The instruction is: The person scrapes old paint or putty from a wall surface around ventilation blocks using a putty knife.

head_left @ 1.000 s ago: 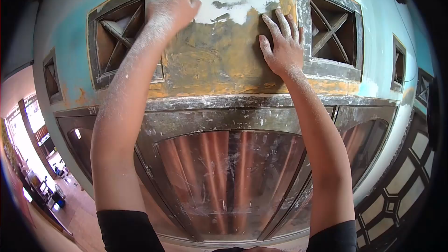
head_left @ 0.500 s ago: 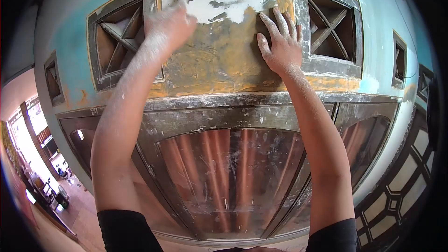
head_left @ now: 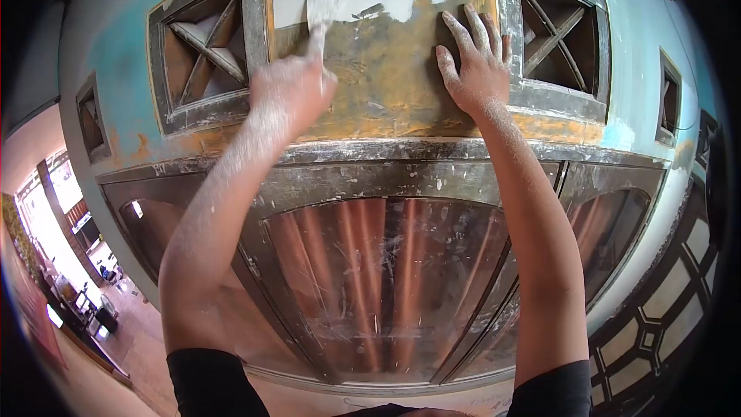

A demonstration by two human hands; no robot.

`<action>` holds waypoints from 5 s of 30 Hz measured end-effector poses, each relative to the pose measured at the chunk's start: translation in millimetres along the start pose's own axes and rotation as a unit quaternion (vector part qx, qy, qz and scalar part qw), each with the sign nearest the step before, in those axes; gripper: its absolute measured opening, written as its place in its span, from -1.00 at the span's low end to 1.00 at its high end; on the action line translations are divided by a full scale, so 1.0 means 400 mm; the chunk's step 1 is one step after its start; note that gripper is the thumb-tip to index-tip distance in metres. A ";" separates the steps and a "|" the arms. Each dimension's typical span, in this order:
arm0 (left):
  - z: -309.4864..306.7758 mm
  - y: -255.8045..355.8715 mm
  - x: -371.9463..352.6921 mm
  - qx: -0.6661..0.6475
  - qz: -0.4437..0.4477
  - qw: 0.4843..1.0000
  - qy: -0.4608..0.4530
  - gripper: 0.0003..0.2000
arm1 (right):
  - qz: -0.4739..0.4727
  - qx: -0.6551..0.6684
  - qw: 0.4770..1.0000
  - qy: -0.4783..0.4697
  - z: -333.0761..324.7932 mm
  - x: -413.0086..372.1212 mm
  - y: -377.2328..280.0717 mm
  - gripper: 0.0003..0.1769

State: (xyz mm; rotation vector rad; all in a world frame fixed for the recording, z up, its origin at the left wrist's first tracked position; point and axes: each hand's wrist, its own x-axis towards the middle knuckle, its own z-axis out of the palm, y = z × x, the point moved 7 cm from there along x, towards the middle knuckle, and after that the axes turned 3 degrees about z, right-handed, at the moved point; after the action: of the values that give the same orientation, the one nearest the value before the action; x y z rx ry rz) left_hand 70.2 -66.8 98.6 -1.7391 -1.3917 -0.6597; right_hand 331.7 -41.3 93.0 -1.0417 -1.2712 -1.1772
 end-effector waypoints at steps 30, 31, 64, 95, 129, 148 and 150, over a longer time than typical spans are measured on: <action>0.052 -0.094 -0.097 -0.049 -0.050 0.998 0.003 -0.28 | -0.021 -0.025 0.998 -0.046 -0.035 -0.097 0.022 -0.36; 0.050 -0.104 -0.098 -0.053 -0.053 0.997 0.006 -0.28 | -0.011 -0.006 0.999 -0.040 -0.032 -0.074 0.021 -0.38; -0.001 -0.092 -0.025 -0.081 0.017 0.996 0.022 -0.31 | -0.014 -0.027 1.000 -0.002 0.018 -0.028 -0.097 -0.37; 0.125 -0.103 -0.129 -0.197 -0.007 0.980 0.031 -0.19 | 0.006 -0.059 0.997 -0.040 0.005 -0.111 -0.095 -0.35; 0.084 0.112 -0.093 -0.306 0.241 0.921 0.013 -0.13 | 0.205 0.426 0.868 -0.149 -0.022 -0.079 -0.246 -0.44; 0.157 -0.081 0.031 -0.107 0.098 0.936 0.322 -0.28 | 0.107 0.004 0.972 -0.211 -0.032 0.006 -0.182 -0.49; 0.158 -0.081 0.034 -0.108 0.098 0.935 0.323 -0.28 | 0.112 -0.003 0.969 -0.219 -0.025 0.005 -0.178 -0.50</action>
State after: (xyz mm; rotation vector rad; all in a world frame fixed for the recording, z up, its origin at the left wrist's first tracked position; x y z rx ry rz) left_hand 37.4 -4.3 83.3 -1.5829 -0.7020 -1.1737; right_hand 262.7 -60.6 90.1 -1.4641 -1.4381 -0.8011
